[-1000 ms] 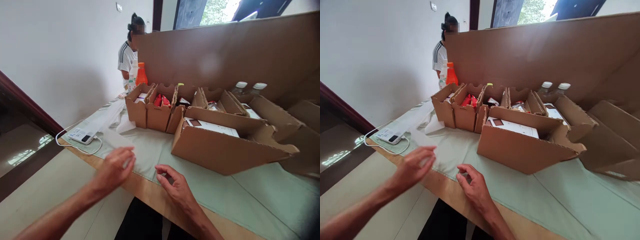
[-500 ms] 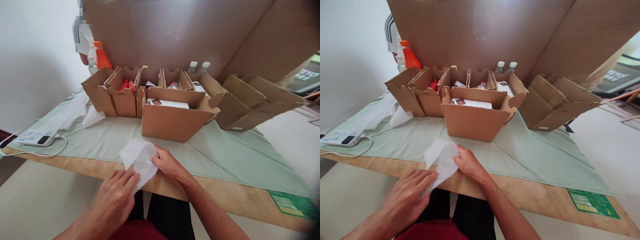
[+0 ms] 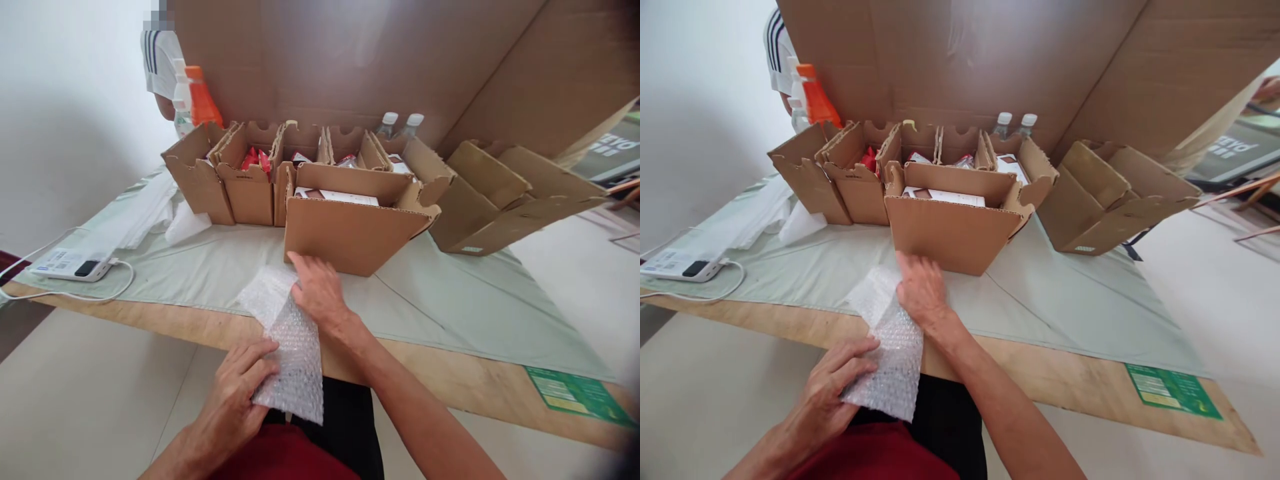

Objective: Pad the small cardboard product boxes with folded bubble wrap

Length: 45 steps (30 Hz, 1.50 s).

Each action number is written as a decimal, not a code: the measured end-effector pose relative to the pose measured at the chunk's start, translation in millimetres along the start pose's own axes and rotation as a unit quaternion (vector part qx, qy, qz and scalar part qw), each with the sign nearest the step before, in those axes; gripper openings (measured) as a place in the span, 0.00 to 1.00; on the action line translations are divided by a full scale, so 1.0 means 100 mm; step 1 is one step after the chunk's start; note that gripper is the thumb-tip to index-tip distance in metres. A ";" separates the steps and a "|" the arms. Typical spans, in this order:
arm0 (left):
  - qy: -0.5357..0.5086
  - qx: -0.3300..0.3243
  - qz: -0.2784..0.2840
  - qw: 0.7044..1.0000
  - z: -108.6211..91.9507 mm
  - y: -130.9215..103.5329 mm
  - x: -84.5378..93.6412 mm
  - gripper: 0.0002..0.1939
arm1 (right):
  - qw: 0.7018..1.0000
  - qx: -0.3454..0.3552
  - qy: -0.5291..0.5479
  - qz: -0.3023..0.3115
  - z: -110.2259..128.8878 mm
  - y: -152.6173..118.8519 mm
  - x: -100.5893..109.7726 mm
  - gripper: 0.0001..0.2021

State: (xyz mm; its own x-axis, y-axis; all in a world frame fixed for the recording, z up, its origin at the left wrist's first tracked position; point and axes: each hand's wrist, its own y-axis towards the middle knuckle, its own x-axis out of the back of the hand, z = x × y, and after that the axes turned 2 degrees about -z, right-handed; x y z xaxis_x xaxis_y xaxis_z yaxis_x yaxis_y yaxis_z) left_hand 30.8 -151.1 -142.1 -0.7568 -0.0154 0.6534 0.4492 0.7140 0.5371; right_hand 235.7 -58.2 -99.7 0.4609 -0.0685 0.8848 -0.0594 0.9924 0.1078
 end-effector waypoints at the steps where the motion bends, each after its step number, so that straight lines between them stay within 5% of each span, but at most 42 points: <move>1: -0.014 -0.001 0.002 1.000 -0.01 0.00 0.02 0.14 | 0.999 0.032 0.004 0.006 0.06 0.04 -0.01 0.26; 5: -0.040 -0.014 0.007 0.999 -0.04 0.01 0.13 0.14 | 0.995 0.079 0.045 0.027 0.29 0.38 -0.12 0.17; 9: -0.026 0.020 -0.021 0.999 -0.01 0.07 0.21 0.12 | 0.997 0.040 0.062 0.027 0.36 0.59 -0.20 0.29; 14: -0.064 0.130 -0.035 0.989 0.15 0.12 0.28 0.12 | 0.987 0.045 0.146 -0.045 -0.04 -0.17 -0.03 0.31; 18: -0.089 0.251 -0.027 0.963 0.31 0.17 0.24 0.08 | 0.952 0.044 0.275 0.131 -0.26 -0.81 0.19 0.36; 21: -0.073 0.282 -0.026 0.956 0.38 0.19 0.17 0.18 | 0.962 0.032 0.251 0.104 -0.14 -0.87 0.06 0.34; 26: -0.011 0.246 -0.011 0.969 0.42 0.17 0.12 0.27 | 0.991 0.021 0.123 -0.042 0.02 -0.65 -0.40 0.23; 31: 0.040 0.224 0.005 0.974 0.45 0.15 0.10 0.27 | 0.982 0.088 0.065 -0.157 -0.07 -0.76 -0.35 0.22; 33: 0.056 0.206 0.005 0.977 0.46 0.15 0.11 0.26 | 0.978 0.139 0.052 -0.149 -0.08 -0.85 -0.25 0.20; 37: 0.097 0.167 0.016 0.981 0.44 0.12 0.21 0.17 | 0.973 0.228 0.021 -0.034 -0.07 -0.90 -0.21 0.15; 45: 0.095 0.020 0.044 0.994 0.27 0.02 0.34 0.14 | 0.971 0.221 0.083 -0.021 0.00 -0.71 -0.28 0.10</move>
State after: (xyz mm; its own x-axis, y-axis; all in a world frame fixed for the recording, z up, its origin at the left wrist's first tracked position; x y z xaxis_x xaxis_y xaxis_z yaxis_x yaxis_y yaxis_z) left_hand -6.6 -131.6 -133.3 -0.6104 -0.0805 0.7880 0.4873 0.7462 0.4537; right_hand 226.7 -126.3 -132.2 0.6060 -0.0535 0.7937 -0.3956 0.8453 0.3590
